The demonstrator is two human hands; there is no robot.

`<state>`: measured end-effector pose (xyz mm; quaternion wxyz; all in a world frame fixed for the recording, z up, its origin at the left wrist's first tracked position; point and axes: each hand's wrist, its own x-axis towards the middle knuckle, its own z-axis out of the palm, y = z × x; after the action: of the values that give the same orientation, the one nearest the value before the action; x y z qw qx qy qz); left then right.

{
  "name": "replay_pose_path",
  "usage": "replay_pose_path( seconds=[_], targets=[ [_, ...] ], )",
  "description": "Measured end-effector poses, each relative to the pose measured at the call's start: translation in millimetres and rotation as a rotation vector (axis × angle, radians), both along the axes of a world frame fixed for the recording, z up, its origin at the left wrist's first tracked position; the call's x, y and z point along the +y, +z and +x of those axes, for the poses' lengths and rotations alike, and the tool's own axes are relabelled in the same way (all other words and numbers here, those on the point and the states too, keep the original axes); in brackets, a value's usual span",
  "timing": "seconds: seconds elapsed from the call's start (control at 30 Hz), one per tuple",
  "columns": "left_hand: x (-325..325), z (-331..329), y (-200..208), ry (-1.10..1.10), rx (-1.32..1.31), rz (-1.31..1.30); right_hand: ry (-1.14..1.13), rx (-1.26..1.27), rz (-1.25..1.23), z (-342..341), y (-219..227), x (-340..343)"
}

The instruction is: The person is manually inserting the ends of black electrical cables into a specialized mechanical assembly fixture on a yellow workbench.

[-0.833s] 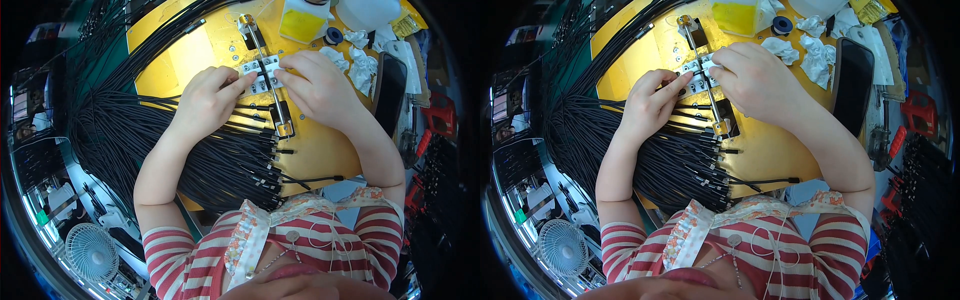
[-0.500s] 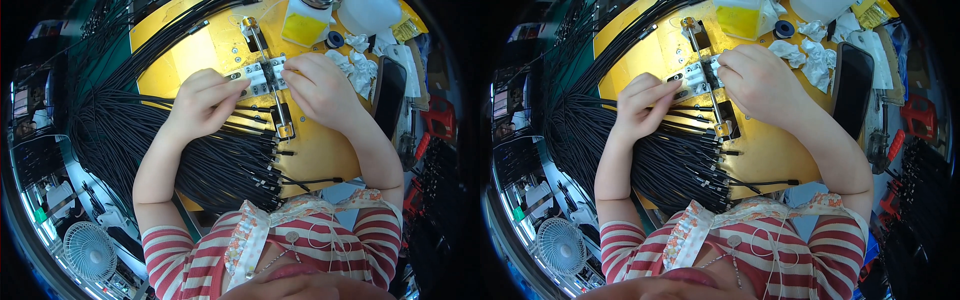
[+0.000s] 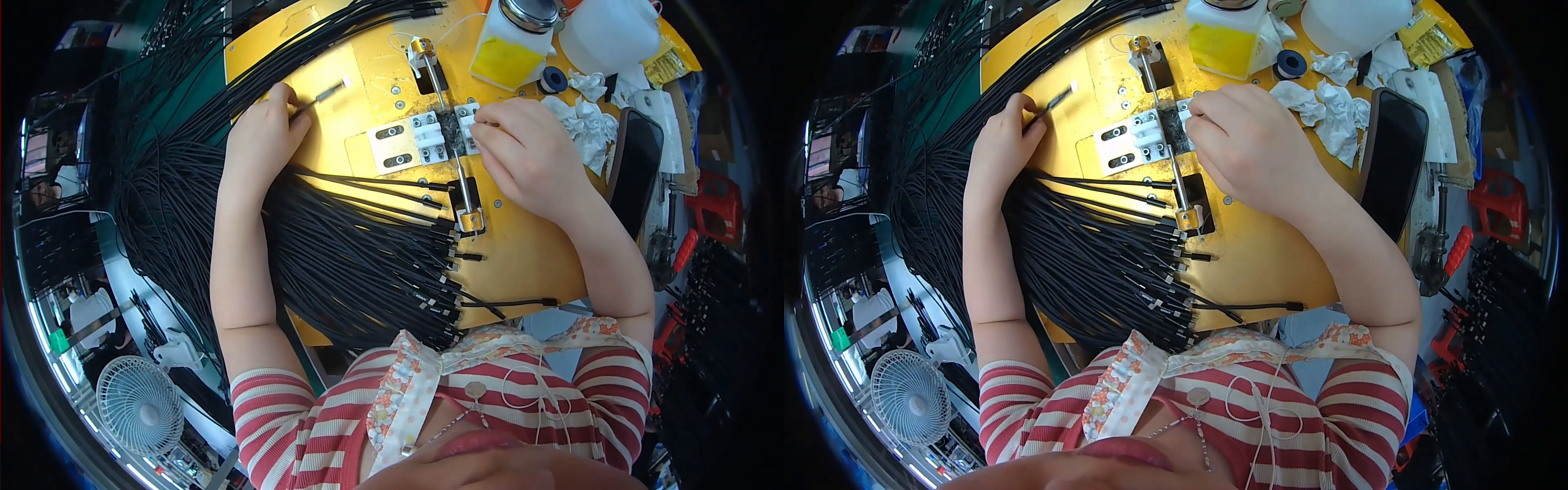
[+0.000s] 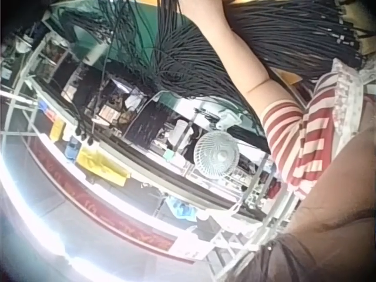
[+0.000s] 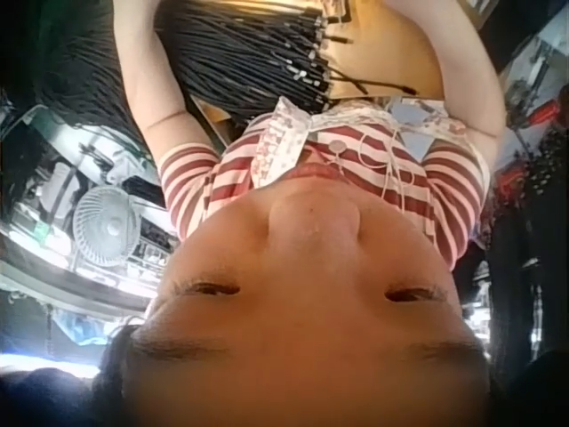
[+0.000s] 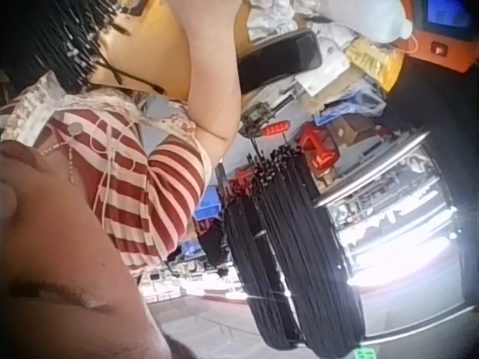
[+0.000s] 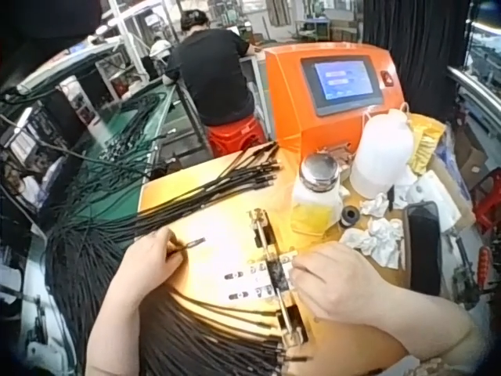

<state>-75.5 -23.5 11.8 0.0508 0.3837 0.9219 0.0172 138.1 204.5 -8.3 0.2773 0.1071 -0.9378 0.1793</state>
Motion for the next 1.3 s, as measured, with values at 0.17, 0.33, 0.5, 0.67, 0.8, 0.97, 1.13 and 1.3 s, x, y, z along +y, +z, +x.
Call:
replay_pose_path(
  seconds=[0.17, 0.33, 0.5, 0.67, 0.8, 0.97, 1.13, 1.3],
  targets=[
    [8, 33, 16, -0.273, 0.144, 0.351, 0.022, 0.041, -0.047, -1, 1, -2],
    [18, 89, 24, -0.64, -0.352, 0.493, 0.168, 0.059, -0.313, 3, 14, -16],
    [26, 91, 7, -0.665, -0.278, 0.407, 0.394, 0.055, -0.373, 7, 12, -20],
    [27, 84, -1, -0.613, -0.122, 0.579, 0.099, -0.052, -0.51, -1, 1, -9],
    [28, 84, -2, -0.617, -0.027, 0.466, -0.031, -0.134, -0.58, -9, -7, -6],
    [28, 84, -5, -0.583, -0.04, 0.385, -0.089, -0.153, -0.543, -11, -11, -8],
    [27, 82, -7, -0.627, 0.017, 0.408, -0.09, -0.064, -0.232, -8, -7, -8],
    [26, 82, -8, -0.6, -0.017, 0.383, -0.077, 0.012, -0.062, -3, -5, -11]
  ],
)
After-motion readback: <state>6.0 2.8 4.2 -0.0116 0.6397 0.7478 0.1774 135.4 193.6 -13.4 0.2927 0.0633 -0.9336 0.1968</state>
